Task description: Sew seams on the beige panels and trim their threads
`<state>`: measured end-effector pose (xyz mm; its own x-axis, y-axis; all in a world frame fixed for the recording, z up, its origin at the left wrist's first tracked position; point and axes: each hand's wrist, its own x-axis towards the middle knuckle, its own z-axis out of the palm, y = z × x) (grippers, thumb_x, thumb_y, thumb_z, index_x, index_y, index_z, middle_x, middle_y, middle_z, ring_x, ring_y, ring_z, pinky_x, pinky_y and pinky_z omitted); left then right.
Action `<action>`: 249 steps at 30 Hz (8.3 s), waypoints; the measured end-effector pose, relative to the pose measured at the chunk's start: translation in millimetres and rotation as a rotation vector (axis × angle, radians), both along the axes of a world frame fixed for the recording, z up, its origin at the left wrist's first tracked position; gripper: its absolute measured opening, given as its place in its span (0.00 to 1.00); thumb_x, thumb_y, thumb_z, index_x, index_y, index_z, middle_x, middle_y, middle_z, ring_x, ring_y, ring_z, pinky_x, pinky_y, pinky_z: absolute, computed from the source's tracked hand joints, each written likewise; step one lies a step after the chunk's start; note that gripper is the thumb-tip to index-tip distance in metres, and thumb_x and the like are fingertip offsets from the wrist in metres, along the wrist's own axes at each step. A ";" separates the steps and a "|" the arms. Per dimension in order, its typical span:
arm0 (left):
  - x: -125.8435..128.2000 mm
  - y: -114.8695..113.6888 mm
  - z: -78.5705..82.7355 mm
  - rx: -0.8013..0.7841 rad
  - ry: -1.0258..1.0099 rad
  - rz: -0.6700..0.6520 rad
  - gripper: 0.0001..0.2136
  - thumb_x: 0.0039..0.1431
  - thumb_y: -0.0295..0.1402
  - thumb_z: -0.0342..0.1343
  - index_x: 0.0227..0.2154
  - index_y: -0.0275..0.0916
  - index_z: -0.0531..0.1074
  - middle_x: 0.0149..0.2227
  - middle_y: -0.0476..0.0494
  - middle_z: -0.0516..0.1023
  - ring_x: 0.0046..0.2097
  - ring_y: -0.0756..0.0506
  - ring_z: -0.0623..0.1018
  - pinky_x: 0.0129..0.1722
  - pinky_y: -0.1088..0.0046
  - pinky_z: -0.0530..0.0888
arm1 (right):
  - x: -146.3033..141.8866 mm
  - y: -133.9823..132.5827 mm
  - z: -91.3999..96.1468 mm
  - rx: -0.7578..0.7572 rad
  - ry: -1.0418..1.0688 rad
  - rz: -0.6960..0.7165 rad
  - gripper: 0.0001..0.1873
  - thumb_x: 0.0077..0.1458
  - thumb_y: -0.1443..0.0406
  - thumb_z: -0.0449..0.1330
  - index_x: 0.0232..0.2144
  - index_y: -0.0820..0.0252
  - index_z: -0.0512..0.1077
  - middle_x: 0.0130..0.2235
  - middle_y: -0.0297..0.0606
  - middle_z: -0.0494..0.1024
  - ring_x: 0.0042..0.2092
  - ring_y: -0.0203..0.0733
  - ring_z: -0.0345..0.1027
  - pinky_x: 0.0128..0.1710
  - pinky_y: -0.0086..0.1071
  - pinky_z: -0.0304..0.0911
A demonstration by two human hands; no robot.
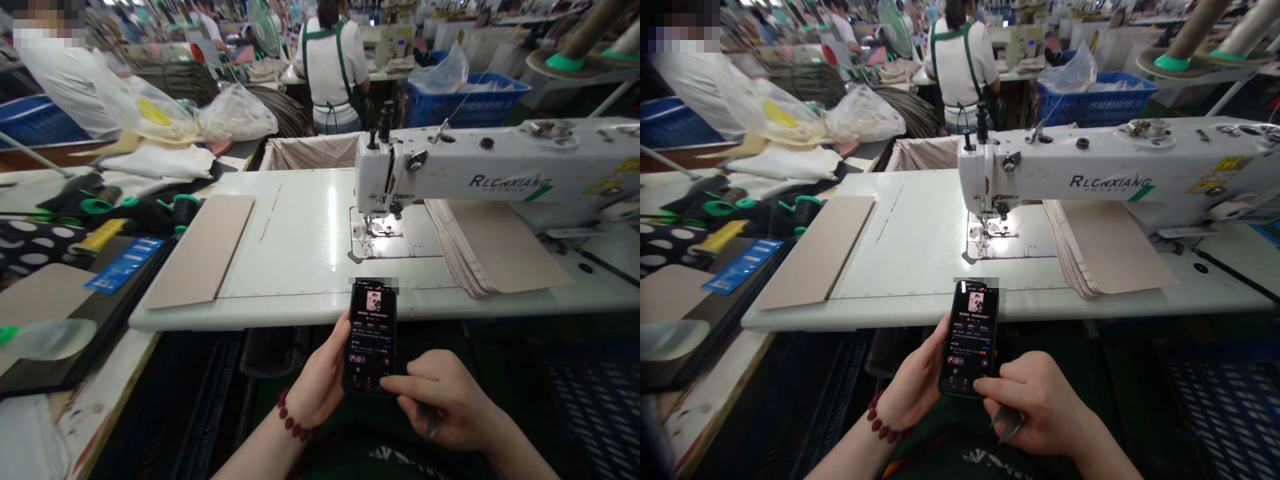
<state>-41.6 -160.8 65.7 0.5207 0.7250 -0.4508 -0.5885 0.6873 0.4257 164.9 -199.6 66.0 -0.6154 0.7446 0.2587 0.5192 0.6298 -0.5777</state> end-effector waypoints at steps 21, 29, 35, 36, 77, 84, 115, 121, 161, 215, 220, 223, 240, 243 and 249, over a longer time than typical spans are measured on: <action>-2.8 2.8 -0.7 -0.023 -0.002 -0.027 0.20 0.68 0.42 0.47 0.59 0.39 0.65 0.61 0.44 0.66 0.62 0.41 0.63 0.60 0.66 0.60 | -2.4 -2.0 -0.1 -0.091 -0.071 0.079 0.15 0.59 0.65 0.52 0.47 0.52 0.70 0.25 0.29 0.66 0.25 0.36 0.55 0.27 0.34 0.41; -0.1 2.3 0.1 -0.001 0.001 -0.019 0.20 0.68 0.40 0.47 0.59 0.40 0.64 0.58 0.43 0.70 0.62 0.41 0.64 0.60 0.66 0.60 | -0.6 -2.4 0.1 -0.081 -0.028 0.056 0.15 0.58 0.67 0.53 0.48 0.52 0.70 0.25 0.28 0.65 0.25 0.36 0.54 0.27 0.34 0.41; 2.0 1.4 -0.6 0.042 0.006 -0.010 0.20 0.68 0.39 0.47 0.61 0.41 0.62 0.57 0.42 0.71 0.60 0.40 0.67 0.61 0.62 0.59 | 3.2 -1.3 -0.8 -0.072 -0.005 0.042 0.15 0.58 0.67 0.54 0.48 0.52 0.70 0.25 0.29 0.66 0.25 0.35 0.54 0.27 0.34 0.43; 2.1 1.1 -1.1 0.052 0.006 -0.014 0.21 0.69 0.39 0.46 0.61 0.42 0.61 0.58 0.41 0.70 0.59 0.39 0.68 0.61 0.60 0.59 | 4.1 -0.7 -0.9 -0.071 -0.003 0.039 0.14 0.59 0.67 0.54 0.48 0.52 0.69 0.25 0.29 0.66 0.25 0.36 0.55 0.27 0.34 0.43; 6.4 -1.0 4.6 0.157 0.035 -0.017 0.19 0.70 0.37 0.44 0.61 0.40 0.61 0.58 0.39 0.69 0.61 0.37 0.65 0.61 0.56 0.58 | 9.6 9.4 -1.0 -0.168 0.023 -0.200 0.18 0.62 0.63 0.53 0.54 0.53 0.67 0.32 0.34 0.76 0.31 0.37 0.67 0.31 0.32 0.54; 7.2 -2.2 0.6 0.129 0.022 -0.008 0.19 0.70 0.37 0.44 0.60 0.41 0.62 0.58 0.40 0.69 0.61 0.38 0.66 0.61 0.57 0.58 | 8.9 11.7 0.5 -0.154 -0.020 -0.211 0.18 0.62 0.63 0.53 0.54 0.53 0.67 0.32 0.34 0.76 0.30 0.37 0.67 0.31 0.31 0.54; 7.8 2.8 -1.3 0.110 0.004 0.017 0.21 0.68 0.37 0.48 0.63 0.46 0.59 0.59 0.43 0.68 0.62 0.37 0.64 0.61 0.57 0.58 | 5.7 17.6 5.9 -0.181 0.192 -0.270 0.16 0.63 0.65 0.53 0.52 0.53 0.70 0.40 0.37 0.80 0.34 0.37 0.73 0.35 0.30 0.65; 6.7 1.2 -1.6 0.117 0.000 0.029 0.21 0.68 0.36 0.48 0.63 0.45 0.59 0.59 0.43 0.68 0.62 0.37 0.64 0.61 0.57 0.58 | 6.6 17.4 3.0 -0.231 0.143 -0.281 0.18 0.63 0.65 0.53 0.54 0.51 0.68 0.37 0.34 0.79 0.30 0.35 0.69 0.32 0.29 0.61; 4.1 -2.4 -4.0 0.101 -0.006 -0.008 0.19 0.70 0.36 0.43 0.62 0.42 0.60 0.59 0.41 0.68 0.61 0.38 0.66 0.62 0.56 0.56 | -10.1 10.1 -6.0 -0.080 -0.010 -0.121 0.21 0.62 0.64 0.52 0.58 0.53 0.62 0.39 0.35 0.77 0.34 0.40 0.69 0.31 0.34 0.53; 3.4 4.1 -8.4 0.027 -0.032 0.014 0.21 0.68 0.36 0.48 0.63 0.46 0.59 0.59 0.43 0.69 0.59 0.39 0.68 0.60 0.60 0.60 | -17.1 19.0 -5.5 0.223 -0.115 -0.051 0.13 0.54 0.67 0.53 0.42 0.58 0.70 0.53 0.43 0.74 0.33 0.41 0.69 0.28 0.36 0.57; 3.6 6.8 -8.7 0.019 -0.049 0.015 0.21 0.68 0.36 0.48 0.62 0.43 0.60 0.60 0.42 0.67 0.61 0.39 0.65 0.61 0.60 0.58 | -17.7 21.1 -2.8 0.273 -0.092 -0.035 0.12 0.55 0.67 0.52 0.42 0.60 0.69 0.52 0.46 0.75 0.33 0.42 0.70 0.28 0.36 0.57; 3.8 6.9 -11.6 0.017 -0.046 0.031 0.20 0.68 0.35 0.47 0.62 0.43 0.60 0.61 0.42 0.67 0.62 0.40 0.64 0.62 0.61 0.57 | -19.5 23.2 -4.2 0.268 -0.098 -0.035 0.14 0.55 0.68 0.51 0.44 0.59 0.68 0.54 0.46 0.73 0.35 0.43 0.70 0.28 0.36 0.58; 3.1 5.4 -16.6 0.007 -0.039 0.038 0.22 0.68 0.36 0.49 0.63 0.46 0.59 0.59 0.44 0.69 0.62 0.40 0.65 0.63 0.61 0.56 | -16.6 23.4 -9.8 0.211 -0.137 -0.136 0.19 0.49 0.72 0.51 0.45 0.60 0.68 0.55 0.44 0.73 0.35 0.44 0.71 0.30 0.37 0.61; 2.7 5.2 -15.5 0.026 -0.032 0.044 0.21 0.68 0.36 0.49 0.63 0.46 0.59 0.59 0.45 0.68 0.62 0.40 0.64 0.63 0.61 0.55 | -12.8 23.1 -10.7 0.235 -0.051 -0.220 0.17 0.51 0.73 0.51 0.44 0.61 0.68 0.48 0.45 0.77 0.36 0.44 0.72 0.31 0.36 0.62; -1.0 5.0 -19.1 0.019 -0.031 0.050 0.21 0.69 0.35 0.47 0.63 0.46 0.59 0.59 0.46 0.68 0.63 0.40 0.63 0.63 0.61 0.54 | -7.8 22.8 -10.0 0.255 -0.024 -0.221 0.18 0.51 0.73 0.51 0.45 0.61 0.68 0.48 0.45 0.77 0.38 0.44 0.73 0.32 0.36 0.63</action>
<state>-42.6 -155.8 46.6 0.4970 0.7589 -0.4208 -0.6348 0.6486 0.4199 157.0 -176.8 56.1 -0.4546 0.7737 0.4412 0.6707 0.6233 -0.4020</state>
